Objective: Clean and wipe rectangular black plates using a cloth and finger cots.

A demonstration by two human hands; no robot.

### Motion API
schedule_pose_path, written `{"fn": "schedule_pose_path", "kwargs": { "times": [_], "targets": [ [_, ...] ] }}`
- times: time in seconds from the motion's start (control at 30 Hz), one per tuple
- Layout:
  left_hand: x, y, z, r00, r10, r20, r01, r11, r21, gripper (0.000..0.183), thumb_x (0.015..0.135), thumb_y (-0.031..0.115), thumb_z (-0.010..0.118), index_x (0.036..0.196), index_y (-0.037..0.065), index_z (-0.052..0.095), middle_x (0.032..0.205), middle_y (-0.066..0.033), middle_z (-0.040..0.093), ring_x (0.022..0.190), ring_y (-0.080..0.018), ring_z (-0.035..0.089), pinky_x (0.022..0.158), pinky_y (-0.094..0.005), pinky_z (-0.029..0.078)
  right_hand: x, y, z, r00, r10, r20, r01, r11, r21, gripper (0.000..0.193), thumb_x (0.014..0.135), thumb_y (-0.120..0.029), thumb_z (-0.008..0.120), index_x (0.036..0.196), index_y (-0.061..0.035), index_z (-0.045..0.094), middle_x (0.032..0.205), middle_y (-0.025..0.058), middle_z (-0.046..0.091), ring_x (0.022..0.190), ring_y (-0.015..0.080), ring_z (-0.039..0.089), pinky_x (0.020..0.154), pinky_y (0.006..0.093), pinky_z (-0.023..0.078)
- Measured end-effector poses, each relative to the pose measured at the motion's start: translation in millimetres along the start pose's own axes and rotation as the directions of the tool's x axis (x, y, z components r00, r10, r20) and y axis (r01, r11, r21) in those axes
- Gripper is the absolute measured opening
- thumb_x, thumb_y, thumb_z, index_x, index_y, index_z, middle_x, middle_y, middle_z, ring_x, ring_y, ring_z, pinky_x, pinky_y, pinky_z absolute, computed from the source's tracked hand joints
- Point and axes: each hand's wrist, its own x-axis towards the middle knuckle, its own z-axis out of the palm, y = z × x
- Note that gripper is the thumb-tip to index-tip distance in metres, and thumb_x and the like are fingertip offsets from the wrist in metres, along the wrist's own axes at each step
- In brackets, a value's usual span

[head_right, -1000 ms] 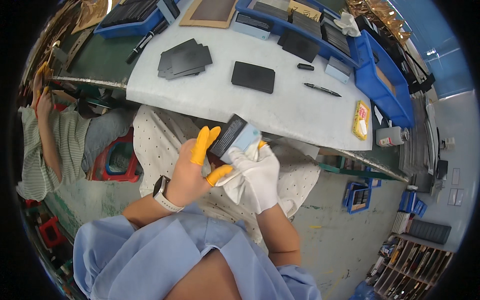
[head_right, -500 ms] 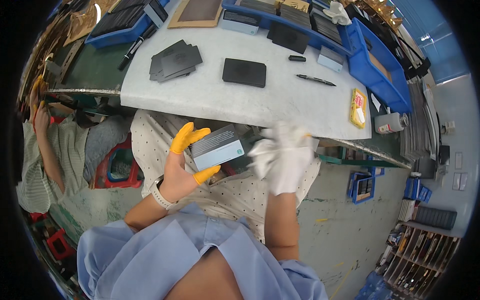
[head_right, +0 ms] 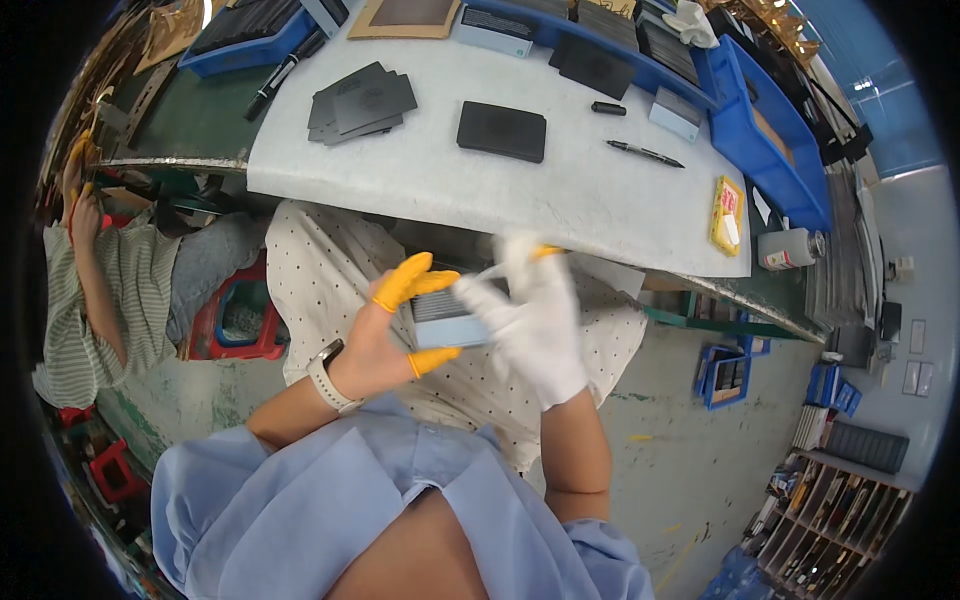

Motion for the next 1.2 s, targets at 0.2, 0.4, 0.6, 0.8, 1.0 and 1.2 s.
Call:
{"fn": "schedule_pose_path", "kwargs": {
  "times": [0.2,0.4,0.6,0.8,1.0,1.2],
  "targets": [
    [-1.4,4.6,-3.4,0.998,0.055,0.017,-0.055,0.998,-0.015,0.087,0.065,0.012,0.080,0.138,0.006,0.032,0.121,-0.0111,0.059,0.114,-0.0243,0.049,0.101,-0.0361,0.029,24.3,2.7,-26.0,0.971,0.110,-0.213,-0.041,0.951,0.306,0.043,0.080,-0.005,0.071,0.116,0.0005,0.047,0.107,0.0046,0.054,0.096,0.0097,0.051,0.085,0.0259,0.043],
    [-2.0,6.2,-1.6,0.998,0.053,0.031,-0.055,0.997,0.049,0.085,0.067,0.008,0.077,0.139,0.010,0.031,0.123,-0.0033,0.057,0.102,-0.0230,0.044,0.086,-0.0298,0.038,-0.1,-1.5,-3.8,0.994,-0.012,0.110,0.003,0.996,0.086,0.027,0.084,0.000,0.062,0.108,-0.0036,0.050,0.101,0.0048,0.055,0.088,0.0090,0.055,0.077,0.0215,0.046],
    [-0.7,6.4,-3.5,0.997,0.082,0.002,-0.082,0.997,-0.009,0.084,0.066,0.009,0.077,0.137,0.008,0.032,0.122,-0.0034,0.058,0.106,-0.0219,0.047,0.087,-0.0292,0.037,20.6,2.1,-38.3,0.963,-0.044,-0.267,0.092,0.981,0.170,0.023,0.090,-0.010,0.058,0.110,-0.0022,0.050,0.077,0.0048,0.060,0.057,0.0084,0.054,0.049,0.0182,0.044],
    [-0.3,8.2,-3.0,0.991,0.131,0.026,-0.132,0.990,0.053,0.083,0.066,0.009,0.078,0.136,0.008,0.033,0.124,-0.0036,0.057,0.106,-0.0221,0.048,0.091,-0.0302,0.033,12.4,-0.8,-15.2,0.994,-0.059,-0.091,0.075,0.982,0.176,0.024,0.085,-0.004,0.062,0.107,-0.0023,0.051,0.084,0.0043,0.060,0.062,0.0088,0.057,0.052,0.0195,0.046],
    [-2.9,5.9,-3.5,0.998,0.068,-0.006,-0.068,0.997,-0.036,0.082,0.066,0.011,0.078,0.136,0.006,0.034,0.124,-0.0052,0.057,0.106,-0.0235,0.047,0.096,-0.0345,0.029,6.2,-11.9,-21.6,0.983,0.074,-0.168,-0.033,0.971,0.238,0.021,0.086,-0.004,0.063,0.104,-0.0026,0.052,0.083,0.0015,0.058,0.064,0.0066,0.055,0.053,0.0189,0.045],
    [1.4,10.6,-3.7,0.992,0.128,0.024,-0.128,0.992,-0.008,0.080,0.066,0.010,0.077,0.134,0.007,0.036,0.123,-0.0043,0.057,0.107,-0.0249,0.046,0.098,-0.0362,0.027,10.5,-10.3,-15.9,0.987,0.133,-0.089,-0.105,0.957,0.272,0.034,0.083,0.005,0.061,0.115,0.0000,0.050,0.102,0.0045,0.058,0.092,0.0103,0.056,0.080,0.0226,0.047]
  ]
}}
